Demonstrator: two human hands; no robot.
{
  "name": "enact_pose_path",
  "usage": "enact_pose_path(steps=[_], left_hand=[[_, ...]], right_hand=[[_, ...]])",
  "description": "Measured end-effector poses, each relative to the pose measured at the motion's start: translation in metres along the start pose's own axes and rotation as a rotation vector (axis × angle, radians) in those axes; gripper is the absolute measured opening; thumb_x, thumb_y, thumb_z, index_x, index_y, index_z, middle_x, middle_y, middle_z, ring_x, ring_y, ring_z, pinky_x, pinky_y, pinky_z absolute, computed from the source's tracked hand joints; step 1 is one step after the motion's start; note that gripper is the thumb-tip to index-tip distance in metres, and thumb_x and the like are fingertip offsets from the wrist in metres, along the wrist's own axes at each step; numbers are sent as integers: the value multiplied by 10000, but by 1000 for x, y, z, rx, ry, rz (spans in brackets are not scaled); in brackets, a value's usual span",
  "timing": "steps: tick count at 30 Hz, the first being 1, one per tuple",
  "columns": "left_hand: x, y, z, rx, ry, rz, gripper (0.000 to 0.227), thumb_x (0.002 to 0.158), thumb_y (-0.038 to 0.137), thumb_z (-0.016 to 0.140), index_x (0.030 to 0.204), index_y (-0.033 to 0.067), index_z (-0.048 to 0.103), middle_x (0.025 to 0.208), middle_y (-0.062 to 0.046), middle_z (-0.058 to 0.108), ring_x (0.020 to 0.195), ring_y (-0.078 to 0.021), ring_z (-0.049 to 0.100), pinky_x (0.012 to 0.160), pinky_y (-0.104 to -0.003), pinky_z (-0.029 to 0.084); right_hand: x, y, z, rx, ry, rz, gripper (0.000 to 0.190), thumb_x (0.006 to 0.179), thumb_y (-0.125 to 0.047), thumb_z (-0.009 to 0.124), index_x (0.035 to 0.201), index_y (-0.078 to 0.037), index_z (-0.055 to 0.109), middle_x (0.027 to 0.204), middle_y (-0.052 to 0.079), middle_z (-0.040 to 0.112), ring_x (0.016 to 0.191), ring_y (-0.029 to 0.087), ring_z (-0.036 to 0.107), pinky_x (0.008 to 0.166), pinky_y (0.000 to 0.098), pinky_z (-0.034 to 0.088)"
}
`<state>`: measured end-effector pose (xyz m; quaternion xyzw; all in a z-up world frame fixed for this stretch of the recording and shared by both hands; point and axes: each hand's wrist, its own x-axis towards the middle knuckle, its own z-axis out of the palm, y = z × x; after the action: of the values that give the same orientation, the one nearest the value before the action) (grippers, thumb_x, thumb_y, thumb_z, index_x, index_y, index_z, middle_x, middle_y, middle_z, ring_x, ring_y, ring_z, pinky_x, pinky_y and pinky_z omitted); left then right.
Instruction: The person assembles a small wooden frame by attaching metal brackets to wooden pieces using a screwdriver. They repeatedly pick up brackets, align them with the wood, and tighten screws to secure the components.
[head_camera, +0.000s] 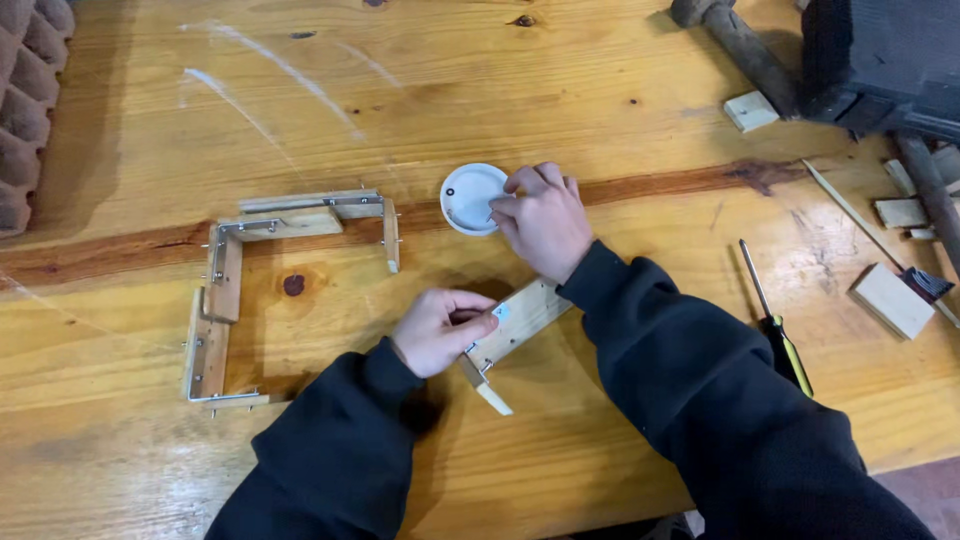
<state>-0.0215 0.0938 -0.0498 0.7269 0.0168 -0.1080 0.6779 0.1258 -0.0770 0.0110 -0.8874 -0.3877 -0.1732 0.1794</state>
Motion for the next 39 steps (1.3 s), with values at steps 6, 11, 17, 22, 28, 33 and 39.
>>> enact_pose_path(steps=[6, 11, 17, 22, 28, 33, 39], left_hand=[[-5, 12, -4, 148, -27, 50, 267, 863, 204, 787, 1086, 59, 813, 950, -151, 811, 909, -239, 757, 857, -379, 580], [-13, 35, 1, 170, 2, 92, 253, 829, 181, 814, 1061, 79, 818, 937, -150, 810, 907, -239, 753, 851, -359, 573], [-18, 45, 3, 127, 58, 102, 259, 801, 196, 868, 1026, 76, 826, 886, -139, 811, 885, -171, 730, 812, -332, 581], [-22, 50, -1, 157, 56, 130, 246, 807, 146, 851, 1029, 45, 818, 895, -163, 804, 861, -186, 739, 773, -328, 600], [-26, 49, -2, 167, -28, 171, 487, 846, 180, 838, 1253, -42, 693, 1156, -289, 732, 1028, -360, 725, 871, -441, 627], [-33, 58, 19, 485, -84, 368, 1080, 615, 520, 959, 1470, 16, 534, 1337, -273, 655, 1193, -475, 647, 1054, -563, 507], [-29, 57, 55, 496, 118, 535, 1159, 449, 467, 1027, 1439, 77, 565, 1333, -173, 666, 1211, -392, 660, 1064, -497, 511]], right_hand=[[-13, 15, -1, 162, -79, -29, 263, 858, -265, 799, 1068, -107, 791, 1090, 100, 677, 1085, 356, 601, 883, 483, 527], [-39, -13, -64, 450, -394, -206, 249, 898, -246, 763, 1044, -44, 753, 960, 168, 716, 961, 414, 681, 835, 526, 566], [-55, -25, -77, 415, -463, -246, 162, 965, -256, 687, 947, -113, 761, 858, 98, 713, 866, 349, 694, 739, 496, 593], [-73, -18, -79, 483, -336, -195, 106, 954, -177, 694, 952, -105, 772, 861, 104, 704, 845, 340, 692, 739, 457, 587], [-86, -9, -92, 446, -128, -119, 30, 925, -107, 730, 915, -104, 759, 914, 94, 704, 874, 343, 675, 773, 434, 583], [-94, 10, -78, 365, -6, -125, 50, 941, -120, 720, 937, -97, 764, 922, 104, 694, 876, 362, 656, 827, 467, 541], [-101, 20, -63, 166, 127, -125, 89, 937, -187, 755, 942, -99, 755, 967, 69, 700, 963, 323, 645, 1064, 545, 470]])
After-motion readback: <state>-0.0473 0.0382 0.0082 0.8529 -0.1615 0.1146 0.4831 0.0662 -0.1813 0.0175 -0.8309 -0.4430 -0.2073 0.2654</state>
